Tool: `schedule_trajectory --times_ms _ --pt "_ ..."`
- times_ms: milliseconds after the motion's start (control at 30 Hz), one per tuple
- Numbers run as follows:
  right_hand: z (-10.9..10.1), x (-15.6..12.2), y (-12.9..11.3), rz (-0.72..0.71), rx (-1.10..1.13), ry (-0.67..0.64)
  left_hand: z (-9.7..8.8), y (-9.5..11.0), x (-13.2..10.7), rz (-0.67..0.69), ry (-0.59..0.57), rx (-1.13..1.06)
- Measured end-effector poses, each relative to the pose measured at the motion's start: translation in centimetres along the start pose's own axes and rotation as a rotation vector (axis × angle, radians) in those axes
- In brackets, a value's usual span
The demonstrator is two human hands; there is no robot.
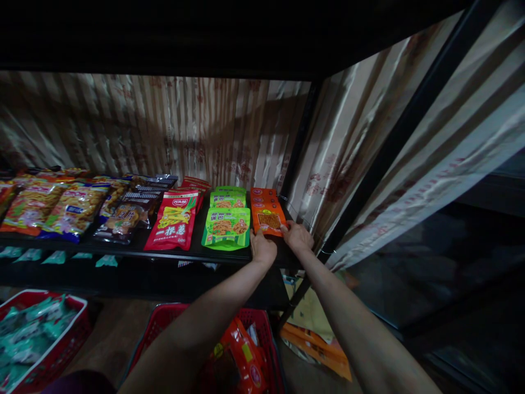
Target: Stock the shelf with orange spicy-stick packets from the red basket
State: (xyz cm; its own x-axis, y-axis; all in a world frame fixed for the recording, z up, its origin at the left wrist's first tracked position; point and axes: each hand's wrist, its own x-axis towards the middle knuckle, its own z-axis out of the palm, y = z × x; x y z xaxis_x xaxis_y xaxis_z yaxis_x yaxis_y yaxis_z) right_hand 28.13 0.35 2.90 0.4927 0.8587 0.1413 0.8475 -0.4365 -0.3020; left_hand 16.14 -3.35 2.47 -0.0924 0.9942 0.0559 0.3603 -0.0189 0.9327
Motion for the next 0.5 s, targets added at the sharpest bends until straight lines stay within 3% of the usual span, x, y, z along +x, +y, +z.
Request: schedule_trajectory --times_ms 200,300,400,500 --pt "-0.9 -1.5 0.0 0.012 -0.025 0.021 -1.5 -0.9 -4.5 0.221 -0.09 -0.104" --pt "-1.4 -3.0 0.2 -0.017 -0.044 0.03 -3.1 -3.1 -8.2 0.29 -0.148 -0.142" --pt "-1.8 -6.4 -0.4 -0.085 -0.016 0.092 -4.7 -7.9 -11.8 0.298 -0.247 -0.16" --pt "-1.2 -11.8 -2.0 -0.299 0.099 0.19 -6.2 -14.8 -14.6 0.19 -0.326 0.023"
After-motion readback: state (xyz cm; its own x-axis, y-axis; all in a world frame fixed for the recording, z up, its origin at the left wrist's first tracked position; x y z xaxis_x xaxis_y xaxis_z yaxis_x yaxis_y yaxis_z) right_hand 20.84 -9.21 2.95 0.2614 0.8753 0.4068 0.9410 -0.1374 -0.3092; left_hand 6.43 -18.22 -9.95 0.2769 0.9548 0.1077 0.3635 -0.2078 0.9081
